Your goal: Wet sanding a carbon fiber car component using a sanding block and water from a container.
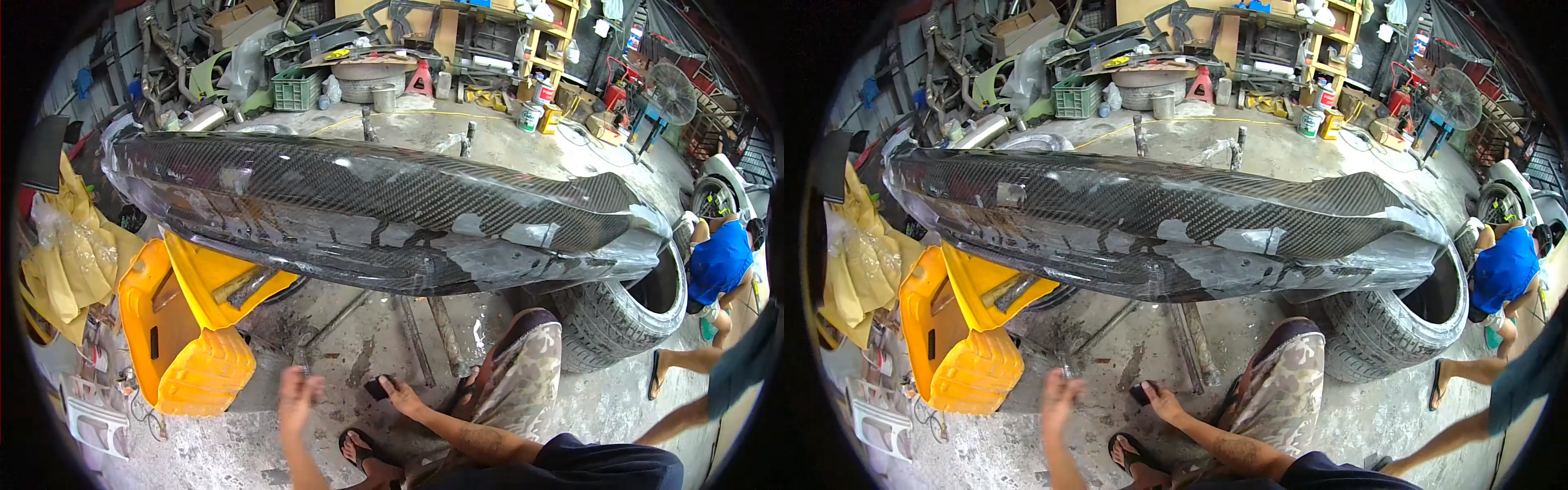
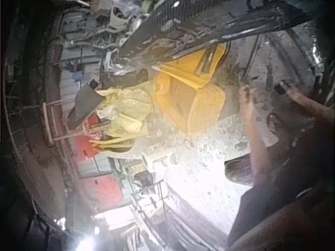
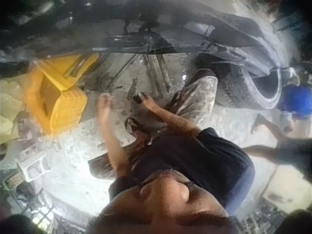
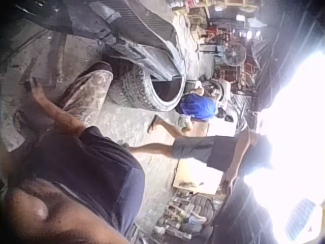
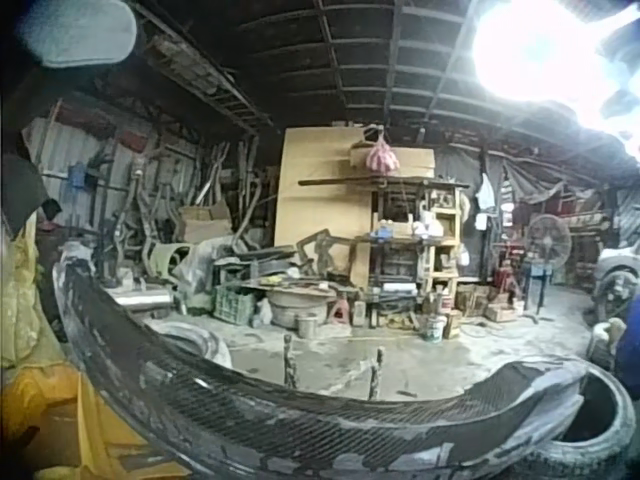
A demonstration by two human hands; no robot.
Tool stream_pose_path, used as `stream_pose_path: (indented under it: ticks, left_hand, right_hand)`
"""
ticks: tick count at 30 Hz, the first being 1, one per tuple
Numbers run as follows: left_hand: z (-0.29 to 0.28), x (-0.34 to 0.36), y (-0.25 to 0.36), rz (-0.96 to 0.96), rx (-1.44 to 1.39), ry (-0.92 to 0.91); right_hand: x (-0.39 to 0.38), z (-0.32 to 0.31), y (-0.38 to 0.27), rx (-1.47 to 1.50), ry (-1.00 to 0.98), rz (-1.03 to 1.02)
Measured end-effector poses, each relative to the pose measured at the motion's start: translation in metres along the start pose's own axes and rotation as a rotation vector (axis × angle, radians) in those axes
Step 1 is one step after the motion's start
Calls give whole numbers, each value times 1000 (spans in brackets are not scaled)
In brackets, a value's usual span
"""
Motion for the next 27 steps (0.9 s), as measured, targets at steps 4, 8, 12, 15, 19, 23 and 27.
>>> stream_pose_path:
  ticks: [4, 8, 12, 15, 19, 23, 27]
  left_hand:
    - [-170, -46, 106, 300, 60, 303]
    - [-234, -16, 184, 109, 188, 270]
    - [-285, 60, 158, 37, 67, 32]
    - [-330, 96, 118, -83, 149, -62]
    - [-281, 127, 51, -318, 400, 30]
    - [-426, 77, 43, -523, 374, 39]
    - [-354, 82, 126, -129, -230, 21]
  right_hand:
    - [-21, 40, -18, 342, -281, 183]
    - [-35, 37, -25, 521, -382, 312]
    - [-47, 18, -44, 585, -469, 358]
    - [-62, 10, -68, 481, -437, 292]
    - [-55, 1, -84, 427, -474, 306]
    - [-52, 61, -109, 476, -511, 298]
    - [-5, 97, -87, 643, -394, 353]
Point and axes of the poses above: each hand's wrist, its own x-axis towards the middle knuckle, its own z-axis out of the palm, y = z × x, the point moved 4 cm from there along x, towards the middle knuckle, and after that the axes turned 6 degrees about x, right-handed, at the moved point
